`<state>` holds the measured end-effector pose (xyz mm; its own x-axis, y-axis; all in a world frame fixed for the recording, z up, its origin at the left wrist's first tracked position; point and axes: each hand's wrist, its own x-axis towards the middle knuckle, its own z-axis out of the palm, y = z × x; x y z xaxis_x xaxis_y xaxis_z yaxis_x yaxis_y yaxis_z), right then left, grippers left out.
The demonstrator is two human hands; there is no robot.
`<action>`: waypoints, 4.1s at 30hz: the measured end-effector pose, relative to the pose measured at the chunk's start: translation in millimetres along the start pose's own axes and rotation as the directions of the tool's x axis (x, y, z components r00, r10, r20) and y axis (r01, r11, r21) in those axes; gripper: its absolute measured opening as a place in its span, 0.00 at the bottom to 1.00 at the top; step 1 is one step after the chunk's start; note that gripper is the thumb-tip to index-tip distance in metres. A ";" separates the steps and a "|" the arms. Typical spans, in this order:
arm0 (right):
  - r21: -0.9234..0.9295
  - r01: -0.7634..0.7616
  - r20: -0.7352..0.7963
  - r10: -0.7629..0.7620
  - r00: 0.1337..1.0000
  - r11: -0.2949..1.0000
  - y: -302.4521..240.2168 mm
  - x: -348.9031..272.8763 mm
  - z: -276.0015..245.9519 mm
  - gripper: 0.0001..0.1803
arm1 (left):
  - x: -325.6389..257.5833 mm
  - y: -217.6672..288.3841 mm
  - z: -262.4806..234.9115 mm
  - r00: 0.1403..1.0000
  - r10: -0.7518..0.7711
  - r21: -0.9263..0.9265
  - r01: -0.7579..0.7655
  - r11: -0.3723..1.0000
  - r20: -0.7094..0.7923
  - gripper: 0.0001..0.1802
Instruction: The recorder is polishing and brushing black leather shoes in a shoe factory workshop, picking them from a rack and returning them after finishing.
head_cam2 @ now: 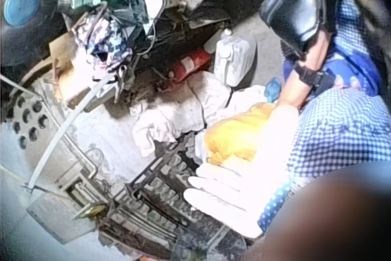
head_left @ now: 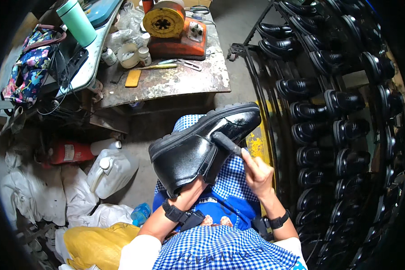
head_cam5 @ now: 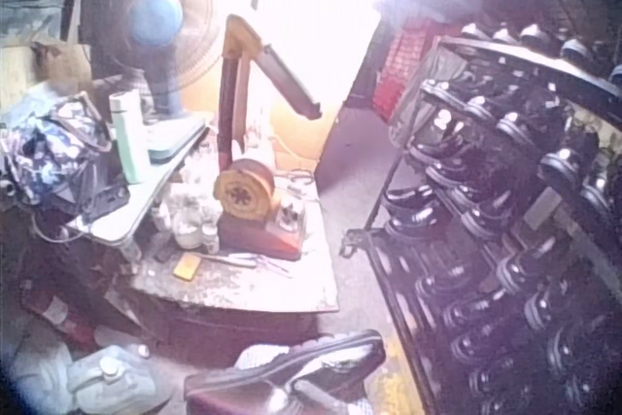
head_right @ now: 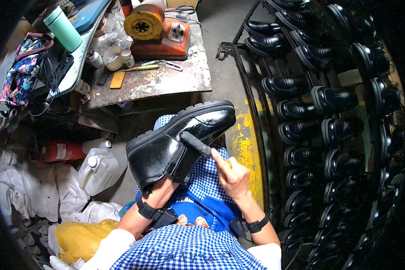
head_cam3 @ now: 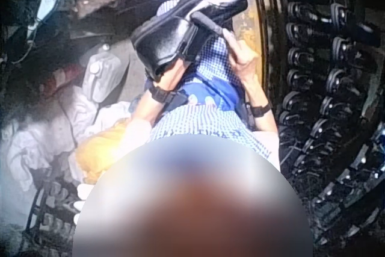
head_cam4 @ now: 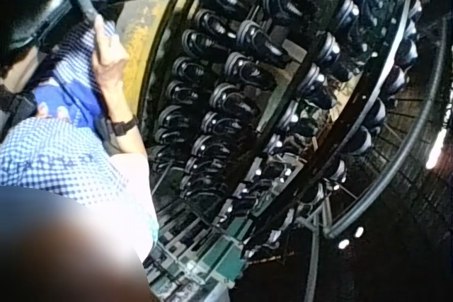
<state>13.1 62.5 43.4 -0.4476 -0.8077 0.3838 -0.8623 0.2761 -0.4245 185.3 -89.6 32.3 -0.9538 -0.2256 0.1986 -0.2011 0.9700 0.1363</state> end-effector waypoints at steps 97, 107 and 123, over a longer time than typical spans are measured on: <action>0.579 -0.393 -0.221 0.602 0.768 0.714 51.9 12.1 -28.0 0.20 | 64.3 -11.3 38.8 0.938 -0.304 -0.982 0.188 0.033 0.169 0.20; 0.399 -0.282 -0.061 0.333 0.941 0.872 -4.4 -4.5 -47.6 0.17 | 45.9 -6.6 55.3 0.927 -0.322 -0.970 0.231 0.079 0.194 0.20; -0.021 -0.195 -0.094 0.192 0.977 0.981 -29.1 24.8 -41.2 0.25 | 11.0 -6.9 76.8 0.910 -0.344 -0.954 0.283 0.101 0.234 0.20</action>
<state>17.4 55.9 99.0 -0.6254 -0.6866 0.3707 -0.7632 0.4395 -0.4737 159.0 -91.9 -41.0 -0.8507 -0.5174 -0.0931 -0.0772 -0.0523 0.9956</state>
